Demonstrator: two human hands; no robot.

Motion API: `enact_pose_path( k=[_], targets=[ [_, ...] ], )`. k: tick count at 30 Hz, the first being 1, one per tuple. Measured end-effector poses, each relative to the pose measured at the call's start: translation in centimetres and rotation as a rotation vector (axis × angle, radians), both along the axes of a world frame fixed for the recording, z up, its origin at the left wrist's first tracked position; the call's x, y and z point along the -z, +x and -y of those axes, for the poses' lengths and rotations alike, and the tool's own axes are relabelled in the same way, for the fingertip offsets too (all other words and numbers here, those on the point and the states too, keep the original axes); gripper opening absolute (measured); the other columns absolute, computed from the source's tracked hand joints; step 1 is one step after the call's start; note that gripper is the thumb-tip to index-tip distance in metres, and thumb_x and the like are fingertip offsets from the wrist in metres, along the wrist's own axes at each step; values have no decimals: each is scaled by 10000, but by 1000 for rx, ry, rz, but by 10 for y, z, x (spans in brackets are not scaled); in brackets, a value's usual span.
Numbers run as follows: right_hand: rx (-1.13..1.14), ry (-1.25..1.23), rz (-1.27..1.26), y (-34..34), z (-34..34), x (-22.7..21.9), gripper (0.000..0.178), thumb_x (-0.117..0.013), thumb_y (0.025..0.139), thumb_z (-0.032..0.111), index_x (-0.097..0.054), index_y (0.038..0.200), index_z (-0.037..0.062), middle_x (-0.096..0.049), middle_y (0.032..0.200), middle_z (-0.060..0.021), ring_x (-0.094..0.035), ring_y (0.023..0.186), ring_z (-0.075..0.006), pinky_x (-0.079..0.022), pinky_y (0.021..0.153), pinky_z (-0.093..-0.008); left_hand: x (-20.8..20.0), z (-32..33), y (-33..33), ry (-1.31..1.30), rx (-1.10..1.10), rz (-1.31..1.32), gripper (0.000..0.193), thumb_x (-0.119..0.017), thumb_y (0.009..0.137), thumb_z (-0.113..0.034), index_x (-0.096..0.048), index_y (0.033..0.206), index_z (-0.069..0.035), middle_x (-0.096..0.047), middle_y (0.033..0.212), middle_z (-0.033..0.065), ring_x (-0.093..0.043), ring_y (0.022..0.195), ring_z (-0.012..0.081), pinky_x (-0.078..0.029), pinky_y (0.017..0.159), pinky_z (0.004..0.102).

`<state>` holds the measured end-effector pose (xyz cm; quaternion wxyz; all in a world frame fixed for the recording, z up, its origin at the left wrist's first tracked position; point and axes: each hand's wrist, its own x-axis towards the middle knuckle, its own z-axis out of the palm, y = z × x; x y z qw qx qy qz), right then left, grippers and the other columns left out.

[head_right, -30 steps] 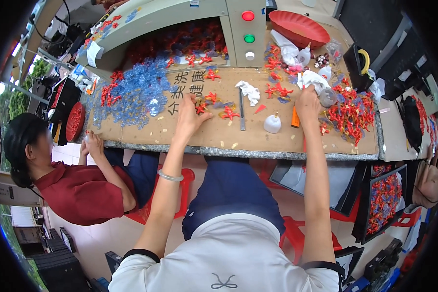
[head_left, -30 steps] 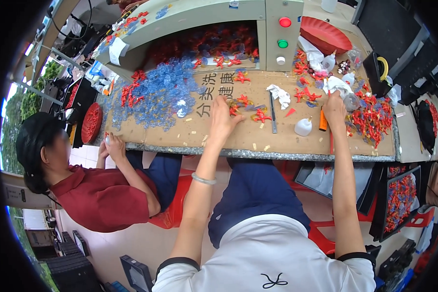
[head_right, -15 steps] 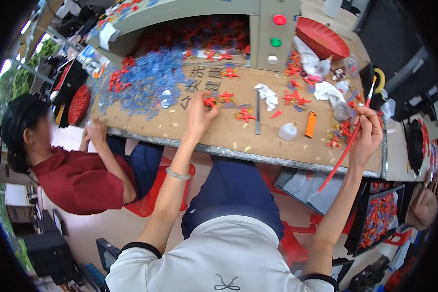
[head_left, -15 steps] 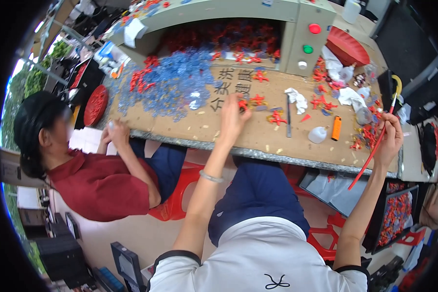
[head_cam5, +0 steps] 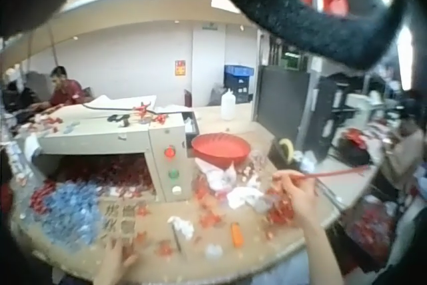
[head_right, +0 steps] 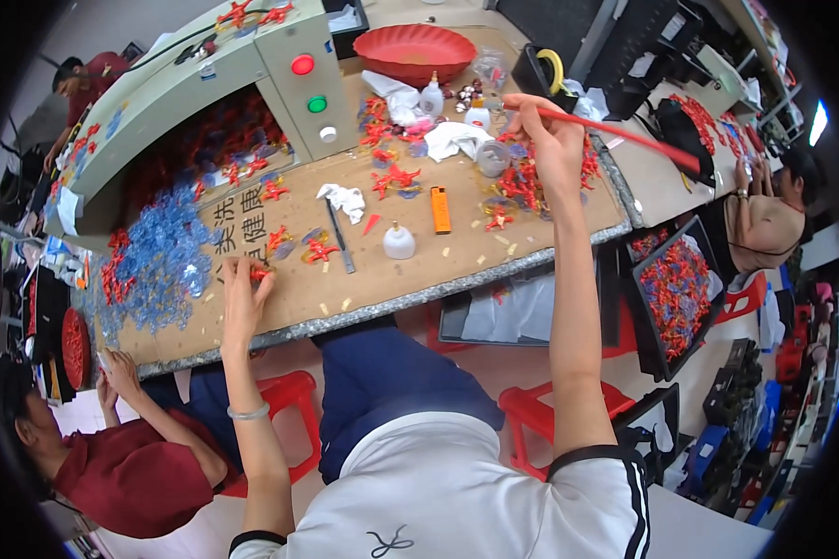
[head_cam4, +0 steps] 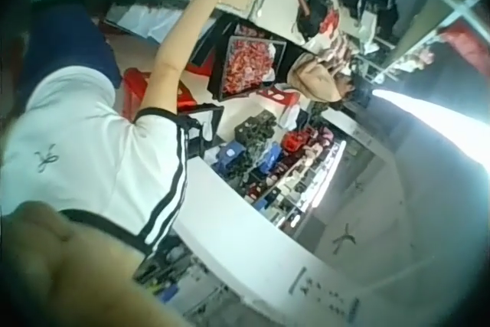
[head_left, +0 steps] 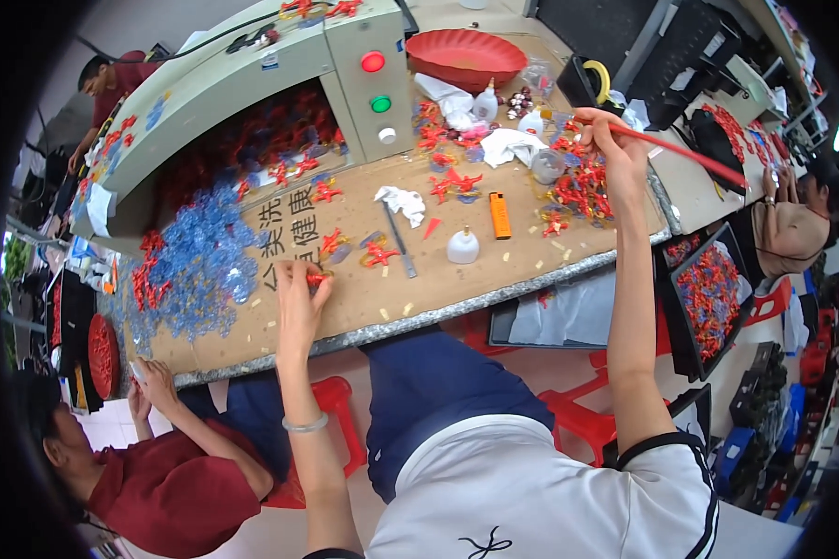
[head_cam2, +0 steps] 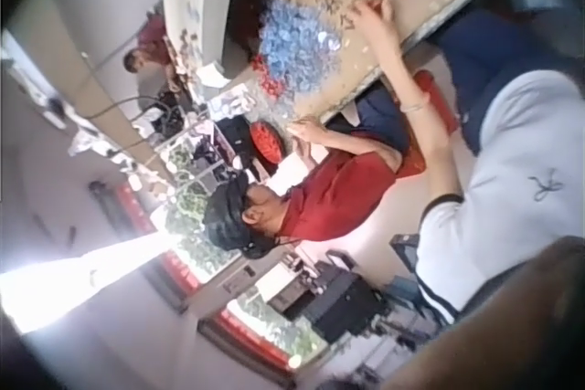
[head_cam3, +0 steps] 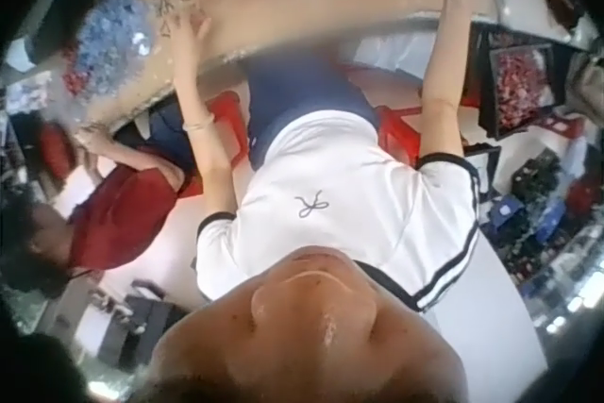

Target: The person assembles plastic figurines by applying glue using a paintbrush and a squeeze bottle and pressing the components together by hand.

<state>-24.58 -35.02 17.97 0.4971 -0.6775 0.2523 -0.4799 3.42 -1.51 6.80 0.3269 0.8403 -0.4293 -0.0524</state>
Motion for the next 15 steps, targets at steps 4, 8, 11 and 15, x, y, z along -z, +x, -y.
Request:
enact_pose_path(
  k=[4, 8, 11, 15],
  targets=[
    [341, -310, -484, -6, 44, 27, 271, -649, 844, 252, -716, 851, -10, -578, 566, -89, -512, 498, -162, -361, 478, -308, 11, 1, -12, -101, -148, 75, 677, -795, 662, -61, -401, 1201, 49, -467, 1135, 203, -493, 984, 342, -424, 858, 395],
    [375, -526, -716, 9, 46, 56, 277, -683, 771, 246, -692, 760, -31, -617, 665, -221, -618, 604, -349, -464, 560, -405, 28, 4, -24, -261, -484, 93, 646, -811, 623, -47, -444, 1149, 26, -499, 1074, 197, -498, 960, 335, -417, 847, 398],
    [300, -563, -849, 12, 66, 89, 272, -687, 797, 252, -691, 748, -16, -636, 674, -201, -628, 610, -316, -456, 562, -380, 39, 2, -22, -268, -391, 134, 474, -762, 646, -2, -503, 1042, 18, -534, 970, 174, -511, 930, 330, -416, 839, 395],
    [477, -634, -737, 5, 36, 49, 266, -603, 894, 245, -688, 889, -7, -673, 802, -156, -644, 773, -240, -479, 688, -352, 44, -7, -10, -346, -318, -11, 221, -619, 692, 81, -568, 892, 3, -551, 868, 157, -545, 835, 327, -450, 753, 383]
  ],
)
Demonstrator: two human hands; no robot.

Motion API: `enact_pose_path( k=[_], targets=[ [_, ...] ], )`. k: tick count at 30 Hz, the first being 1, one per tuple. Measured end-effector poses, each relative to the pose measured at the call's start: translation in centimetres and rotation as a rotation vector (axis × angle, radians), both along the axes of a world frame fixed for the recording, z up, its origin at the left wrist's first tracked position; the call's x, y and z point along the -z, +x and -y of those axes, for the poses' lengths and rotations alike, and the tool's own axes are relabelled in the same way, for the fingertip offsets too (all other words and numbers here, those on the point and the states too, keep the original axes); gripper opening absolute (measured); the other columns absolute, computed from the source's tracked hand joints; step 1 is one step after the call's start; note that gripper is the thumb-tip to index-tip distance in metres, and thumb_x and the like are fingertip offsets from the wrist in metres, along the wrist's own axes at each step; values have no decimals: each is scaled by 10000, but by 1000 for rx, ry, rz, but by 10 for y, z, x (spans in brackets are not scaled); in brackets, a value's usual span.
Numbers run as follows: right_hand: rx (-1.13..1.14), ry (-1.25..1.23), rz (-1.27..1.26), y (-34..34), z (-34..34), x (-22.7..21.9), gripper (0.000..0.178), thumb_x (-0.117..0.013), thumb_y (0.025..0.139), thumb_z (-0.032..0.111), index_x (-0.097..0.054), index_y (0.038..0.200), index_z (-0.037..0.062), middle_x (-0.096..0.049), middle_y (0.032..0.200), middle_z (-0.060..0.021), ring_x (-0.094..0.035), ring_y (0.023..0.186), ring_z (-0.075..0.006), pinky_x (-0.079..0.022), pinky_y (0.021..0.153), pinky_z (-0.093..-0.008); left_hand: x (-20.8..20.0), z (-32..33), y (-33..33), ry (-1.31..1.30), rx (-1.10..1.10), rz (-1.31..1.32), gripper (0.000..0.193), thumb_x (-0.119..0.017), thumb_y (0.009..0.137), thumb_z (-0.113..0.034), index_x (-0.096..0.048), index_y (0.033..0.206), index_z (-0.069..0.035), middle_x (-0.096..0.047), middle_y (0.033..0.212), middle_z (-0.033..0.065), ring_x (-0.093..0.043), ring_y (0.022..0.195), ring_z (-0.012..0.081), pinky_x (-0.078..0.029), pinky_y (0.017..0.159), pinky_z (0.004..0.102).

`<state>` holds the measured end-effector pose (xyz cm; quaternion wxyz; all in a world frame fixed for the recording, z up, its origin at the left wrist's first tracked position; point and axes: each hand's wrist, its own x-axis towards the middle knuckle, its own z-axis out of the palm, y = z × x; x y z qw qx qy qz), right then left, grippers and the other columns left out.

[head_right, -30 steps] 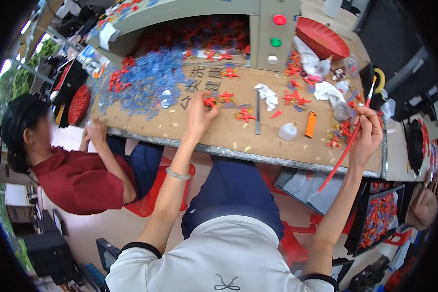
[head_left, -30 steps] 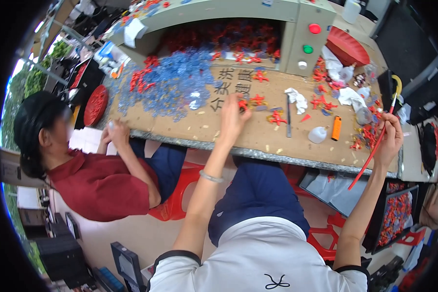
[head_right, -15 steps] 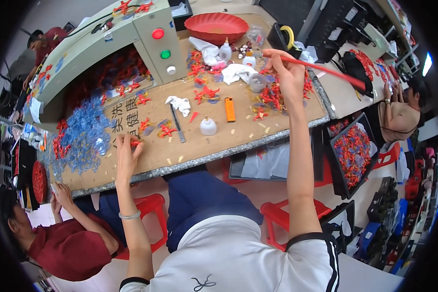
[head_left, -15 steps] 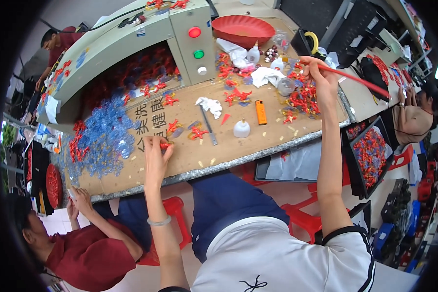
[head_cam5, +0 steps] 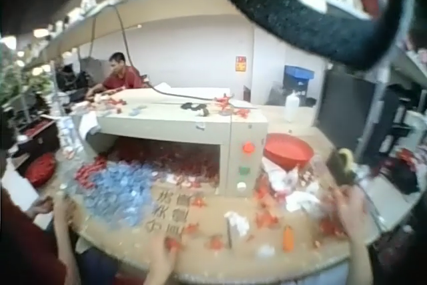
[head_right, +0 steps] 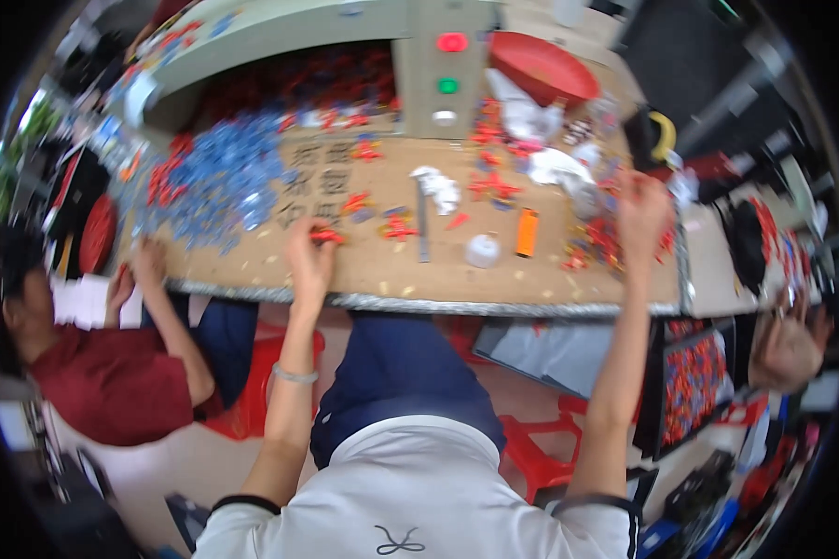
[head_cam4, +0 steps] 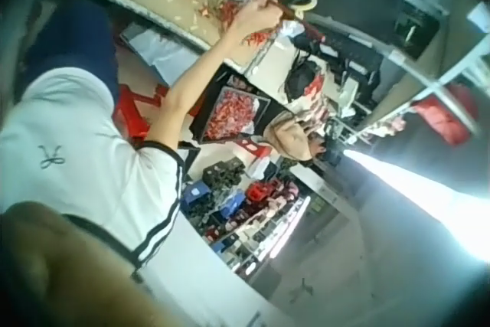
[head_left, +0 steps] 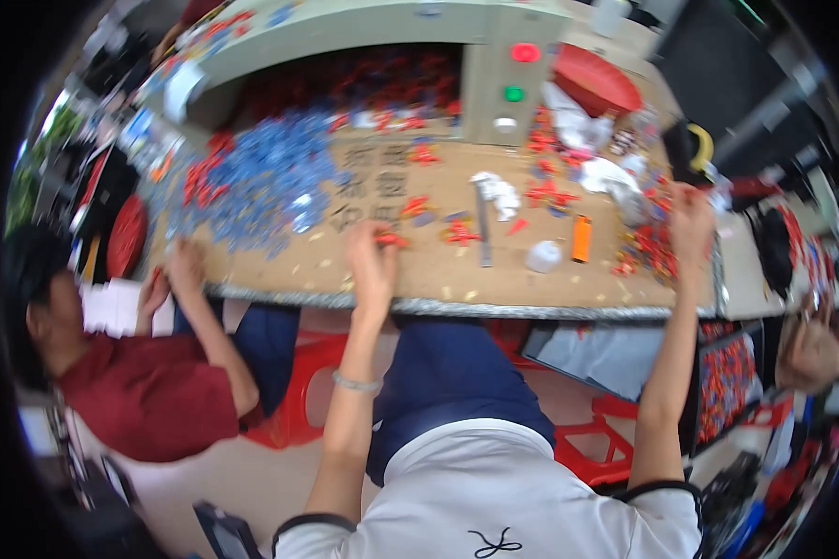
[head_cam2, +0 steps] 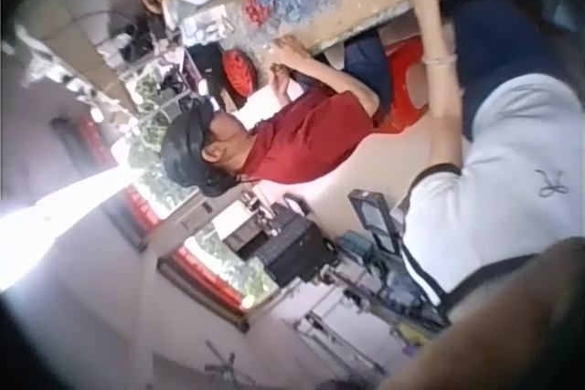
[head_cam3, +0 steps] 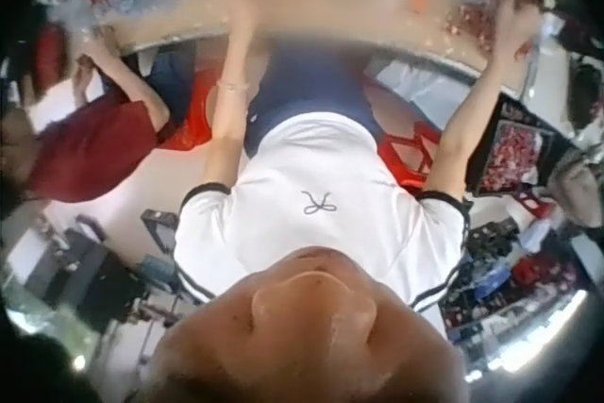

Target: The person assembles plastic figurines by applying glue using a paintbrush and a squeeze bottle and pressing the components together by hand.

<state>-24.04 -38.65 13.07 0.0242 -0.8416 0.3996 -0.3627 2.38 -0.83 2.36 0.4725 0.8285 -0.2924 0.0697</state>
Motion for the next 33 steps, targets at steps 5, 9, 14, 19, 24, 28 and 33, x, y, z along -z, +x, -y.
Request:
enact_pose_path(
  k=[5, 9, 14, 19, 24, 28, 33],
  targets=[
    [-439, 198, 534, -23, -101, -65, 241, -525, 948, 151, -653, 999, -45, -667, 970, -123, -620, 858, -158, -467, 762, -272, -43, -10, -23, -338, 215, -170, 283, -577, 708, 135, -542, 952, -4, -592, 954, 114, -586, 876, 212, -484, 726, 303],
    [-841, 555, 556, 26, -197, -44, 224, -535, 931, 125, -648, 1000, -57, -660, 964, -147, -614, 909, -185, -456, 835, -276, -71, -37, -62, -691, 570, -851, 453, -589, 793, 102, -385, 1171, -43, -596, 1064, 139, -590, 918, 166, -494, 795, 286],
    [-1049, 1225, 511, 91, -274, -13, 205, -553, 931, 110, -643, 1028, -47, -654, 960, -148, -626, 847, -178, -489, 797, -290, -73, -54, -91, -919, 607, -1268, 488, -562, 840, 56, -332, 1259, -41, -554, 1158, 147, -577, 960, 180, -474, 819, 285],
    [-1138, 1151, 534, 96, -274, -6, 267, -584, 924, 187, -648, 1009, -58, -640, 902, -119, -609, 791, -151, -484, 743, -270, -66, -70, -92, -1006, 532, -1378, 361, -465, 878, 53, -445, 1236, 6, -543, 1149, 132, -565, 921, 177, -462, 771, 270],
    [-1134, 1001, 440, 91, -273, -15, 305, -606, 911, 254, -661, 923, -46, -642, 852, -106, -590, 716, -124, -477, 658, -232, -67, -74, -93, -931, 508, -1398, 321, -419, 908, 31, -523, 1211, 48, -588, 1013, 100, -554, 807, 136, -457, 692, 237],
    [-1076, 983, 339, 93, -284, -16, 252, -597, 918, 190, -655, 848, -45, -654, 865, -106, -595, 711, -119, -480, 645, -230, -73, -70, -96, -738, 408, -1241, 287, -438, 924, 4, -563, 1178, 48, -623, 976, 91, -554, 749, 111, -444, 635, 221],
    [-989, 525, 205, 85, -277, -21, 132, -621, 872, 89, -645, 806, -23, -654, 773, -92, -596, 668, -167, -463, 615, -274, -75, -64, -100, -723, 339, -1169, 269, -468, 920, -13, -593, 1149, 49, -619, 870, 69, -545, 717, 88, -445, 629, 212]
  ],
)
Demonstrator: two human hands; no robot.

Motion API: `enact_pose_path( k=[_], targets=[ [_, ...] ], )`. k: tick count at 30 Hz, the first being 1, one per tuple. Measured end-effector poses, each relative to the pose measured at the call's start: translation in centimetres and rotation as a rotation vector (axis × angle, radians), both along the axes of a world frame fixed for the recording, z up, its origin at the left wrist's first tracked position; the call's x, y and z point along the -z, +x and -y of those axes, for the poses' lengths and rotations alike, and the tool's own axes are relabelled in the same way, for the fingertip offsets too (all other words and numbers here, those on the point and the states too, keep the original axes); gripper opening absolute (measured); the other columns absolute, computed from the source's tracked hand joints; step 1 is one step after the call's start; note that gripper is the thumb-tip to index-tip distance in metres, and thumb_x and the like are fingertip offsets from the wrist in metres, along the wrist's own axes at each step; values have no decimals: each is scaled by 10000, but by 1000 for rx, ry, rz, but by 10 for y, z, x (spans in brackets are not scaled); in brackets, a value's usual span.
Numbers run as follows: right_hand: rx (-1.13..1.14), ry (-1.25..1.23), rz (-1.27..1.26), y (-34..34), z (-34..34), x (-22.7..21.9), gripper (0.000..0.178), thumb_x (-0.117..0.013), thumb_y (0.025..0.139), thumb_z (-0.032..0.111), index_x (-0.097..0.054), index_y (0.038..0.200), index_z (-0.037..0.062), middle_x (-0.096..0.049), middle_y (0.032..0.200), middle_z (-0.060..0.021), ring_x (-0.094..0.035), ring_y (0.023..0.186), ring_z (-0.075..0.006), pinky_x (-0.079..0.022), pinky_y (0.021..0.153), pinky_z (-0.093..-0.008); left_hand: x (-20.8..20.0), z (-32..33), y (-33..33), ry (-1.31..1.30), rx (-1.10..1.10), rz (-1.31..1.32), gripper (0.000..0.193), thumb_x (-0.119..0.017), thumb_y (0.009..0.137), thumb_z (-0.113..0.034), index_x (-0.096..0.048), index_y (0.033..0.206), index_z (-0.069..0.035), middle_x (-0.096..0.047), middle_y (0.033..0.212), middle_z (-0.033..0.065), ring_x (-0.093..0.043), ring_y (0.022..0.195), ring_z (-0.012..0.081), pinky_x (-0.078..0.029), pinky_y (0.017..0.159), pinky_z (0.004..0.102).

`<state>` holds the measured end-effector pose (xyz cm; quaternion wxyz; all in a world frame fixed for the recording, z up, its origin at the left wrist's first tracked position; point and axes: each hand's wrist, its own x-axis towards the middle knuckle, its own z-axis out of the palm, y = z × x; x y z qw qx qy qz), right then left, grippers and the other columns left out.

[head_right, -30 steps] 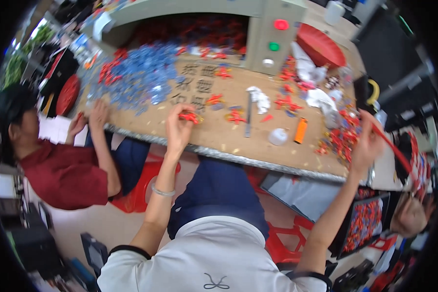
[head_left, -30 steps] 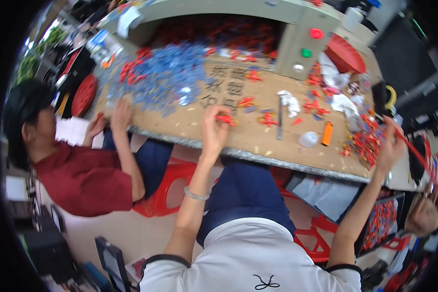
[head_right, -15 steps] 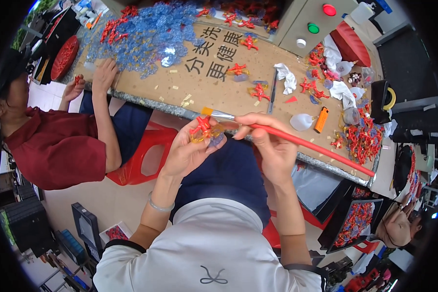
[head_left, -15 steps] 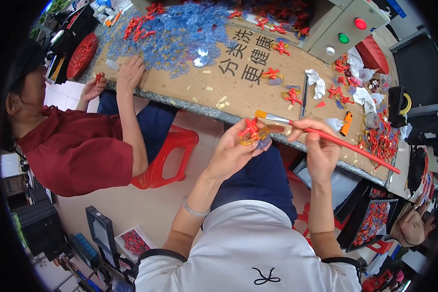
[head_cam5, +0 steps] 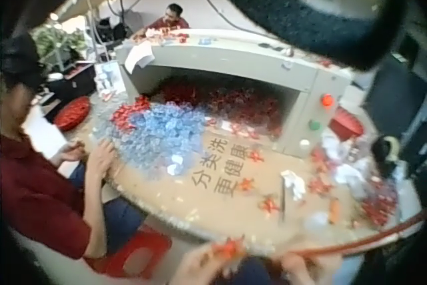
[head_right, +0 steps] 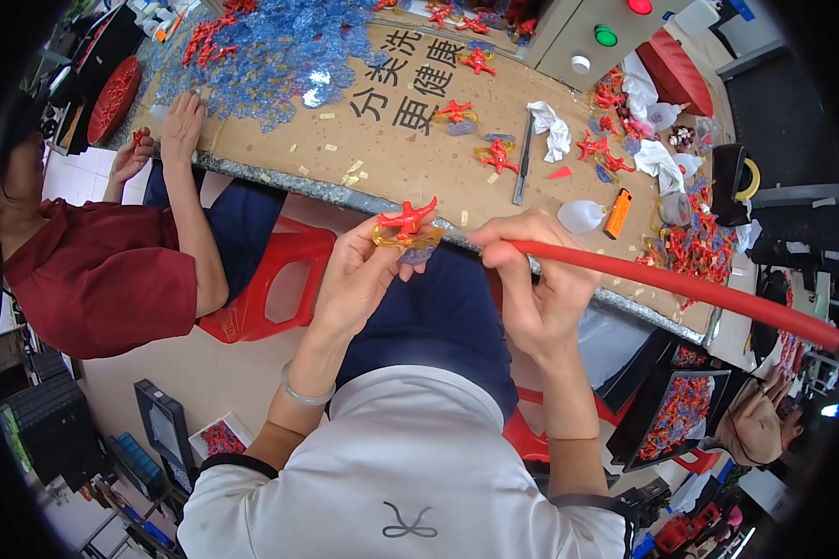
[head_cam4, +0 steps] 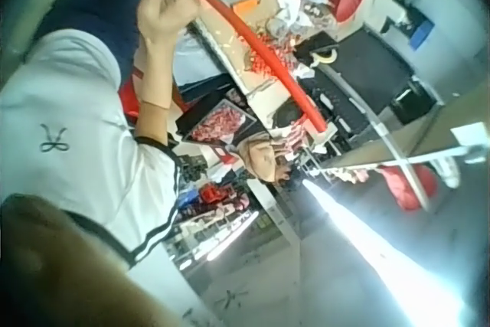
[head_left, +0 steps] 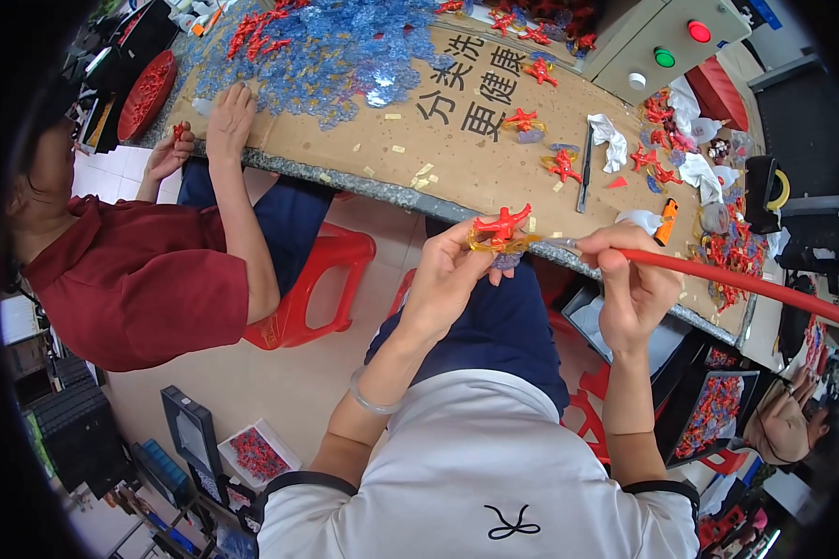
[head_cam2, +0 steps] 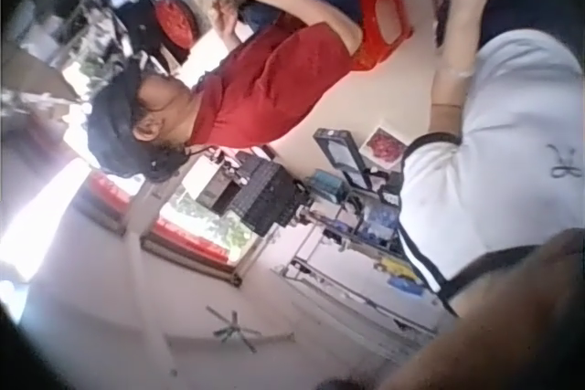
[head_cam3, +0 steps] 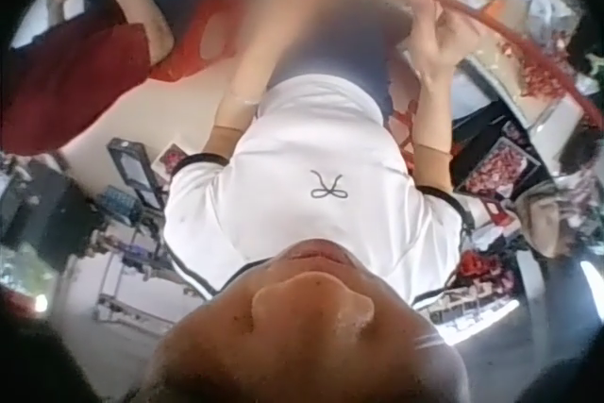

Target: The person assembles plastic figurines by applying glue using a paintbrush and a squeeze bottle and pressing the components together by hand.

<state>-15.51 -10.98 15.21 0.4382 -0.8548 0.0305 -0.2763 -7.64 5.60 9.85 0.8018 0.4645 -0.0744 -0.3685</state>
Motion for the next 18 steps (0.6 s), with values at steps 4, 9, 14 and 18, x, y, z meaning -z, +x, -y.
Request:
enact_pose_path(
  k=[4, 9, 14, 18],
  targets=[
    [-35, 156, 16, -2, -5, -4, 89, -634, 831, 61, -625, 762, 5, -645, 730, -79, -586, 637, -194, -446, 604, -294, 0, 1, -4, 59, -20, 43, 264, -484, 910, -8, -599, 1141, 49, -624, 883, 71, -549, 717, 88, -455, 647, 215],
    [-49, 258, 63, -5, -1, -2, 35, -653, 795, 26, -665, 824, 10, -637, 712, -70, -565, 610, -190, -430, 580, -291, 0, 3, -3, 77, -6, 53, 257, -484, 907, -4, -608, 1126, 45, -629, 897, 72, -550, 718, 88, -461, 655, 221],
    [-2, -188, 84, 8, 9, -4, 54, -666, 805, 46, -672, 843, 8, -631, 704, -64, -557, 612, -172, -426, 567, -269, 4, 8, 3, 58, 6, 111, 256, -478, 904, -1, -617, 1115, 41, -639, 909, 77, -560, 727, 89, -467, 657, 224],
    [-140, 207, 53, 4, 3, -12, 42, -655, 793, 33, -633, 761, 19, -632, 719, -80, -565, 609, -224, -431, 570, -315, -2, 11, 3, 82, 5, 142, 239, -491, 912, -21, -626, 1101, 39, -642, 890, 74, -558, 719, 86, -469, 655, 228]
  ],
)
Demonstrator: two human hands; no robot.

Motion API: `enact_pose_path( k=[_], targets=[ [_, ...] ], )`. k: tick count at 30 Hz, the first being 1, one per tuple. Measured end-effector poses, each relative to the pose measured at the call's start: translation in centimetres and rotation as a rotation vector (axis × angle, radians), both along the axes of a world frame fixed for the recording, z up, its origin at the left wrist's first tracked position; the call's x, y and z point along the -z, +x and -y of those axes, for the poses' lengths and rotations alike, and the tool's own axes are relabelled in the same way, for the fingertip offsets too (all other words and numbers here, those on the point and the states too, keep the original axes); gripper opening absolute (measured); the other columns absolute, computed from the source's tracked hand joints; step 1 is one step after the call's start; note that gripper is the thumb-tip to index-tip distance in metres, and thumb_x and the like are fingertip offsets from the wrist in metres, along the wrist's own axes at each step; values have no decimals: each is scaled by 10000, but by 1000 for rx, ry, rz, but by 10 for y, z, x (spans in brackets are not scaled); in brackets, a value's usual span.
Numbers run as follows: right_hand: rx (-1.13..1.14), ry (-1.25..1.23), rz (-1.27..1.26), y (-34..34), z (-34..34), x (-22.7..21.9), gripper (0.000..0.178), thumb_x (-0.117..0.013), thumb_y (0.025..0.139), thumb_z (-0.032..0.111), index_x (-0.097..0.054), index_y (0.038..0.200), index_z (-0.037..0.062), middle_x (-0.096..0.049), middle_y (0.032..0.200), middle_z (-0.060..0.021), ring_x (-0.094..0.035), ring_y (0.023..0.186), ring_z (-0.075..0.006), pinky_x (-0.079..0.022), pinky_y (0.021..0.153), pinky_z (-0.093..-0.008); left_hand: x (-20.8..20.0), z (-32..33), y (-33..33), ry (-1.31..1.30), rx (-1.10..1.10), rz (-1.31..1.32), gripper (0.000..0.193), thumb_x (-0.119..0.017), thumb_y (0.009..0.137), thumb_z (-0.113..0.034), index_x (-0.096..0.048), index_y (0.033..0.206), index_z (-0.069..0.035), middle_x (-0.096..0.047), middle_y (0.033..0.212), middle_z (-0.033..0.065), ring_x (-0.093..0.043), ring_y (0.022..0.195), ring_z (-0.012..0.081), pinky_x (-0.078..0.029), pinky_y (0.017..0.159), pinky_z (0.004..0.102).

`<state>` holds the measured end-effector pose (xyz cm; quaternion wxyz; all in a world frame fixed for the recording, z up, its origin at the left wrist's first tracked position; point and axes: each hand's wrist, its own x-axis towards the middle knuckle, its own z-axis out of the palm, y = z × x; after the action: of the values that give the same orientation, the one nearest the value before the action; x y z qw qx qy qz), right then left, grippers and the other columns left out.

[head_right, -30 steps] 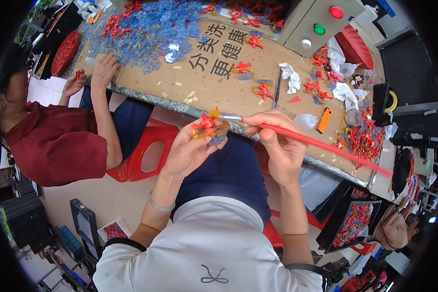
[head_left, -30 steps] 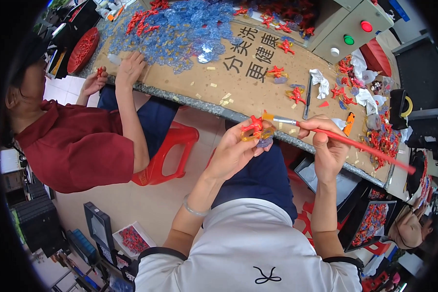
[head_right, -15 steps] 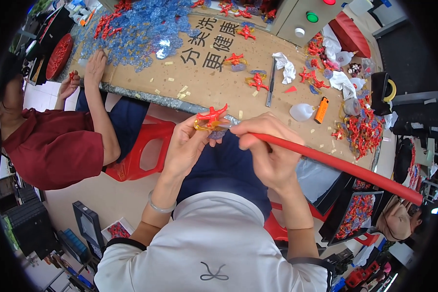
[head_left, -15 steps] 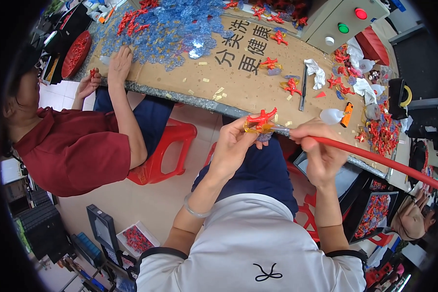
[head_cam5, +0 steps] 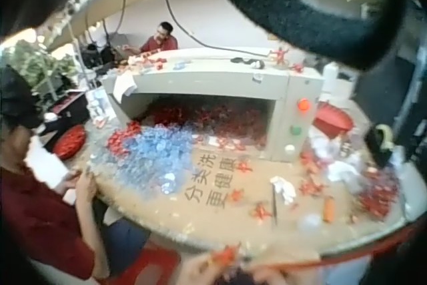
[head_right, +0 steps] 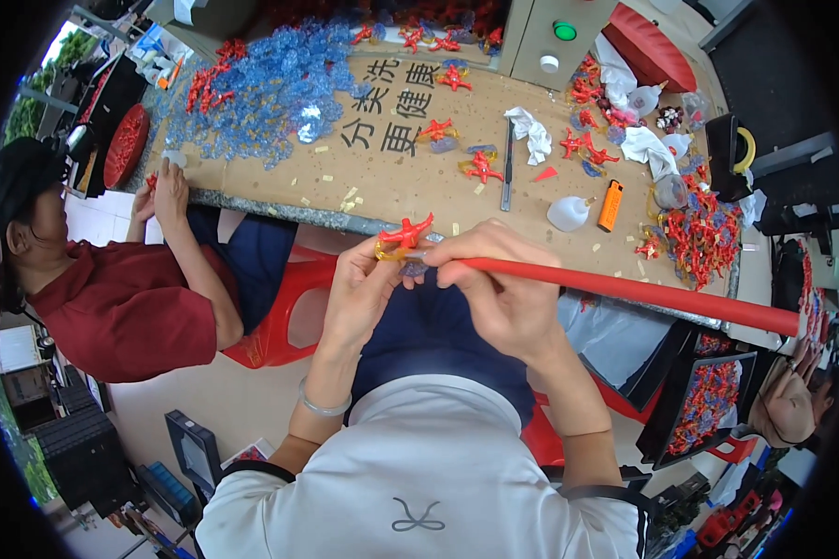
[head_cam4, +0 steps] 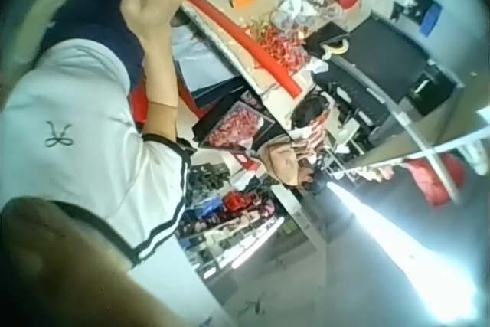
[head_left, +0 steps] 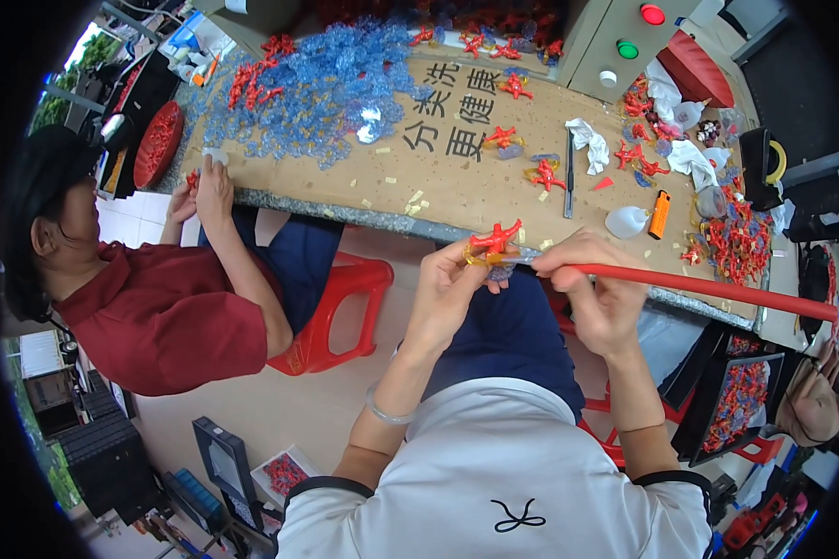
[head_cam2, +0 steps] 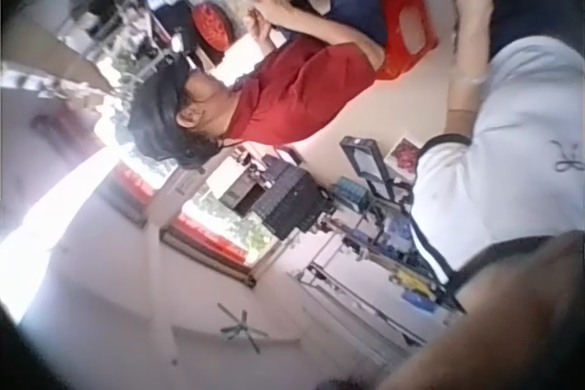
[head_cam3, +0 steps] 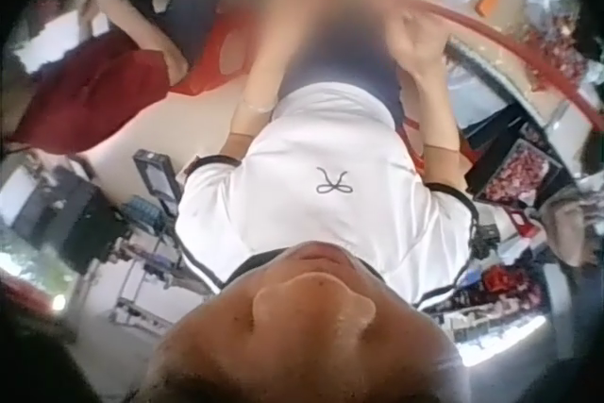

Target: The person assembles plastic figurines by applying glue using a paintbrush and a squeeze bottle and pressing the components together by hand.

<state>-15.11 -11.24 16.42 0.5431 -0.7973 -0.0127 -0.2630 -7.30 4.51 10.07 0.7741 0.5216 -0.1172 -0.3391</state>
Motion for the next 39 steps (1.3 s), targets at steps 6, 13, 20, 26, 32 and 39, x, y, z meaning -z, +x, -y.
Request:
enact_pose_path(
  k=[6, 13, 20, 26, 32, 39],
  targets=[
    [88, 7, -11, -14, 12, 8, 54, -624, 766, -29, -661, 775, 10, -631, 694, -93, -582, 631, -232, -456, 597, -318, 5, 7, -10, 94, 17, 68, 207, -517, 931, -72, -639, 1049, 46, -633, 841, 57, -568, 715, 89, -471, 662, 226],
    [148, -205, 112, -11, 18, 1, 12, -650, 775, 22, -661, 775, 27, -612, 675, -80, -560, 612, -236, -426, 596, -315, 0, 2, -9, 97, 49, 78, 257, -533, 935, -97, -620, 1138, 35, -658, 923, 67, -583, 757, 101, -470, 670, 220],
    [152, -91, 127, -15, 15, 0, 108, -634, 698, -33, -659, 781, 33, -625, 663, -69, -568, 590, -236, -439, 603, -316, -1, -2, -3, 102, 45, 1, 266, -520, 928, -71, -598, 1154, 47, -651, 992, 90, -582, 813, 117, -470, 703, 234],
    [124, -113, 180, -12, 14, 9, 123, -614, 693, -60, -659, 772, 24, -639, 690, -84, -580, 609, -226, -444, 603, -308, -2, 6, -12, -172, -47, -240, 234, -477, 934, -43, -581, 1115, 63, -631, 917, 80, -584, 778, 116, -478, 703, 236],
    [106, -16, 167, -11, 6, 11, 35, -614, 774, -13, -647, 780, -3, -628, 706, -102, -554, 622, -214, -426, 584, -298, -12, 15, -9, -205, 39, -314, 210, -488, 959, -111, -578, 1082, 34, -614, 958, 77, -586, 811, 128, -480, 712, 244],
    [64, 160, 212, 12, -5, 21, 201, -597, 899, 150, -649, 825, -30, -632, 752, -96, -568, 694, -177, -431, 629, -276, -9, -4, 6, -202, -61, -312, 193, -468, 926, -31, -595, 1035, 64, -640, 887, 100, -604, 741, 120, -500, 677, 234]
  ],
)
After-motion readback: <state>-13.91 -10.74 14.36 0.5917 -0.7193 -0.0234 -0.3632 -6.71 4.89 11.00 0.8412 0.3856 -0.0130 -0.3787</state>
